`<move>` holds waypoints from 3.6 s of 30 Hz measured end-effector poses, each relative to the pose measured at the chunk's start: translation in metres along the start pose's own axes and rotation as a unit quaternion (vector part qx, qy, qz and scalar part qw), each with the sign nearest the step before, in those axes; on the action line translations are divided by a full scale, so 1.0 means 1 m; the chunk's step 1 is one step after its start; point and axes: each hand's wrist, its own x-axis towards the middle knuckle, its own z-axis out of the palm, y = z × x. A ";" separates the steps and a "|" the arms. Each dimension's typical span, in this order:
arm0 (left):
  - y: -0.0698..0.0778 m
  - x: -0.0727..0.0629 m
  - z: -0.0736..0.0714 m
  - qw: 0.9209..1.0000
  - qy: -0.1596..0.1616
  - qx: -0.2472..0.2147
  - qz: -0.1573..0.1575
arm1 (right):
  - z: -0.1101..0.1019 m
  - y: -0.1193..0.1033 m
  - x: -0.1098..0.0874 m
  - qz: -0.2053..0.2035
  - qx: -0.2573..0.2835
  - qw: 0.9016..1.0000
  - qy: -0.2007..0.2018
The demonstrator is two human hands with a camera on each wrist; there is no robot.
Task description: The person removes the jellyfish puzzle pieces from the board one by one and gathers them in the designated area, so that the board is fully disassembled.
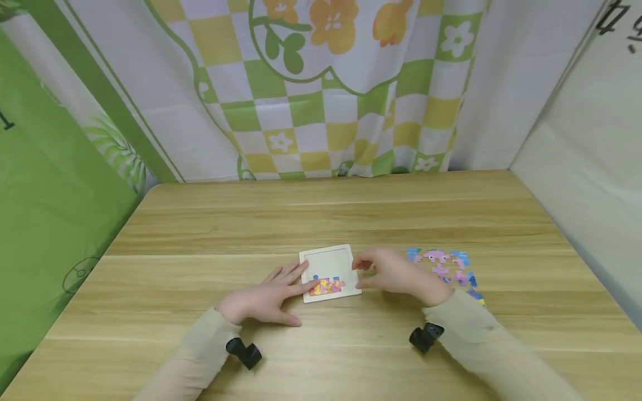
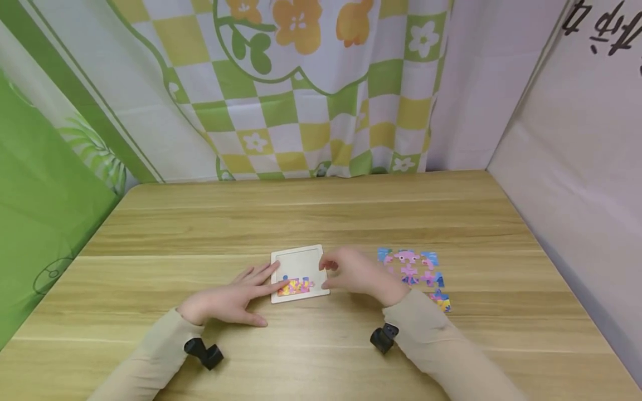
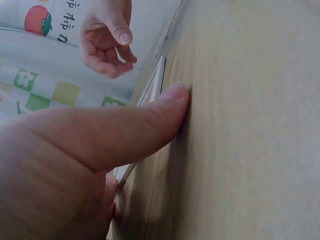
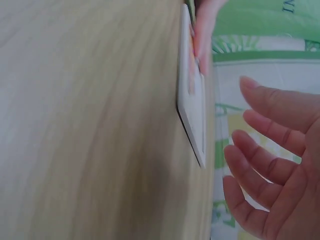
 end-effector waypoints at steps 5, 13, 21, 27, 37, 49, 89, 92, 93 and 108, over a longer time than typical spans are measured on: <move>-0.002 0.000 0.002 1.000 -0.008 -0.013 0.002 | 0.012 -0.013 0.012 0.005 -0.034 0.999 -0.030; -0.009 -0.001 0.004 1.000 -0.005 -0.004 0.015 | 0.025 -0.022 0.027 0.001 -0.062 0.997 -0.050; -0.007 -0.001 0.004 1.000 -0.005 -0.018 0.013 | 0.032 -0.026 0.034 0.007 -0.085 0.995 -0.054; -0.005 0.001 0.004 1.000 -0.003 -0.015 0.016 | 0.034 -0.027 0.037 0.025 -0.085 0.995 -0.046; -0.006 0.002 0.003 1.000 -0.002 -0.017 0.018 | 0.036 -0.034 0.042 0.095 -0.079 0.991 -0.051; -0.005 0.003 0.005 1.000 -0.008 -0.018 0.018 | 0.037 -0.032 0.041 0.105 -0.072 0.990 -0.063; -0.006 0.001 0.004 1.000 -0.008 -0.003 0.007 | 0.035 -0.028 0.039 0.063 -0.055 0.996 -0.030; -0.006 0.001 0.005 1.000 -0.008 -0.002 0.007 | 0.034 -0.029 0.039 0.071 -0.074 0.994 -0.038; -0.006 0.001 0.005 1.000 -0.009 -0.001 0.007 | 0.033 -0.030 0.040 0.072 -0.082 0.993 -0.041; -0.007 0.002 0.007 1.000 -0.006 -0.002 0.008 | 0.023 -0.023 0.033 -0.059 -0.102 0.993 0.005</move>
